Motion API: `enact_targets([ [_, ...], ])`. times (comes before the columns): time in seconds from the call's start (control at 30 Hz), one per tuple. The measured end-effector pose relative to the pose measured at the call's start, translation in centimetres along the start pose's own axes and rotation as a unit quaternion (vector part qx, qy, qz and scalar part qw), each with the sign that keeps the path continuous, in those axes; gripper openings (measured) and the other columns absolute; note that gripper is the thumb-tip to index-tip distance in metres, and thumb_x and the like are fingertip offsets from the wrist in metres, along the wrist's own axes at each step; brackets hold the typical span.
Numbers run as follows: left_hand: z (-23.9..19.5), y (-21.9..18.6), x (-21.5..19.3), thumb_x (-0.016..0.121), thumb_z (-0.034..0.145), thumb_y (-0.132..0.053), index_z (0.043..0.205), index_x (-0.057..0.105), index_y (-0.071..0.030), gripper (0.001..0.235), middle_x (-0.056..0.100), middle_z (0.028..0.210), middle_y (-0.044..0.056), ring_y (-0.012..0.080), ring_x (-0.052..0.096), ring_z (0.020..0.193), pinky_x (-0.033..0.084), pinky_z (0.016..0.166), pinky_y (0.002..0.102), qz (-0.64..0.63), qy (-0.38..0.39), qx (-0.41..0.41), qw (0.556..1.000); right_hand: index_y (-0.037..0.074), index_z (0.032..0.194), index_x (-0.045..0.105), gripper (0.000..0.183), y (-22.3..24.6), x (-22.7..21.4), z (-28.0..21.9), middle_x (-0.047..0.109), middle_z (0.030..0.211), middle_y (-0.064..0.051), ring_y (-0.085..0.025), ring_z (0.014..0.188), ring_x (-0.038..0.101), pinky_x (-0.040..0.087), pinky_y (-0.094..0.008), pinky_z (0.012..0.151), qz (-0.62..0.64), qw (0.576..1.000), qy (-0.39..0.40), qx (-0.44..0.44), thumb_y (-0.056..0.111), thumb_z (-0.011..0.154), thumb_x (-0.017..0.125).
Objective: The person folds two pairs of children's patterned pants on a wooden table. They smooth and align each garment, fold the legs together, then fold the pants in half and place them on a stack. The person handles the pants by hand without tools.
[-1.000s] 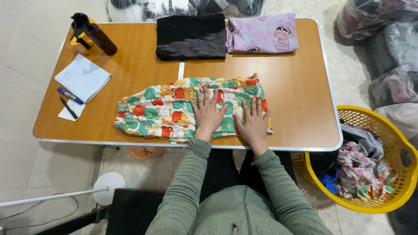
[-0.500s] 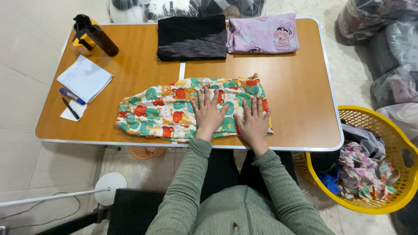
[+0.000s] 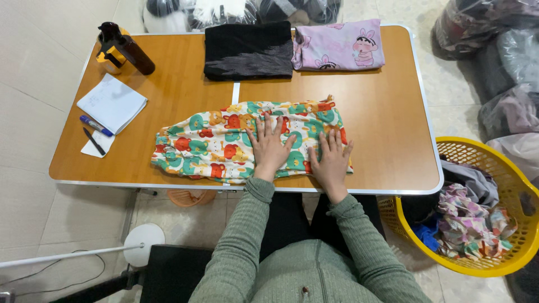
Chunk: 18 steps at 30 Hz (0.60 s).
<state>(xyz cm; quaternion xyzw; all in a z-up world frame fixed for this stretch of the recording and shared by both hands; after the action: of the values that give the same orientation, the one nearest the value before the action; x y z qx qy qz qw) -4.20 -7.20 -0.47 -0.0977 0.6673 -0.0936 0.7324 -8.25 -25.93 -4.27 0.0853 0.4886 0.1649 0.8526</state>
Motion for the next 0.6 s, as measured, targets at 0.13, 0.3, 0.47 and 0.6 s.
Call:
enact_targets([
  [0.13, -0.11, 0.03, -0.17, 0.041, 0.098, -0.066, 0.162, 0.028, -0.025, 0.077, 0.009, 0.171, 0.015, 0.0388, 0.001, 0.157, -0.005, 0.121, 0.066, -0.002, 0.007, 0.001, 1.0, 0.009, 0.144, 0.06, 0.057, -0.22, -0.35, -0.25, 0.052, 0.153, -0.02, -0.04, 0.151, 0.038, 0.006, -0.066, 0.124, -0.013, 0.999, -0.019, 0.045, 0.045, 0.1, 0.062],
  [0.3, 0.01, 0.11, -0.24, 0.043, 0.098, -0.066, 0.162, 0.028, -0.024, 0.078, 0.011, 0.171, 0.015, 0.0389, 0.003, 0.157, -0.003, 0.12, 0.066, -0.011, 0.006, 0.003, 1.0, 0.009, 0.15, 0.053, 0.066, -0.17, -0.15, 0.13, 0.046, 0.157, -0.025, -0.044, 0.146, 0.038, 0.01, -0.067, 0.12, -0.04, 0.997, -0.025, 0.058, 0.046, 0.096, 0.062],
  [0.47, -0.15, 0.41, 0.2, 0.044, 0.096, -0.067, 0.161, 0.031, -0.024, 0.079, 0.015, 0.17, 0.014, 0.0391, 0.008, 0.156, -0.001, 0.121, 0.067, -0.004, -0.019, 0.016, 1.0, 0.012, 0.151, 0.052, 0.064, -0.05, 0.36, -0.04, 0.043, 0.158, -0.023, -0.043, 0.147, 0.035, 0.014, -0.066, 0.122, -0.026, 0.997, -0.024, 0.073, 0.046, 0.097, 0.061],
  [0.6, 0.19, 0.61, 0.56, 0.043, 0.096, -0.068, 0.161, 0.033, -0.025, 0.079, 0.015, 0.171, 0.014, 0.04, 0.009, 0.156, 0.0, 0.12, 0.068, 0.01, -0.023, 0.018, 1.0, 0.011, 0.15, 0.052, 0.065, 0.12, 0.48, -0.05, 0.042, 0.158, -0.023, -0.042, 0.148, 0.034, 0.016, -0.064, 0.121, -0.02, 0.996, -0.019, 0.08, 0.046, 0.095, 0.061],
])
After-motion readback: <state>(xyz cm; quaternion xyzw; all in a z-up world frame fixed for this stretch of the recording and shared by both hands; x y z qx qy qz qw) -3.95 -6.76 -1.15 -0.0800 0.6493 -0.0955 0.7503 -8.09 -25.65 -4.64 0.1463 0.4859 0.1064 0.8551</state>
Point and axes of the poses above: each hand's wrist, its own z-axis towards the middle knuckle, its own x-axis out of the palm, y = z × x, the point moved 2 cm from there along z, towards the middle knuckle
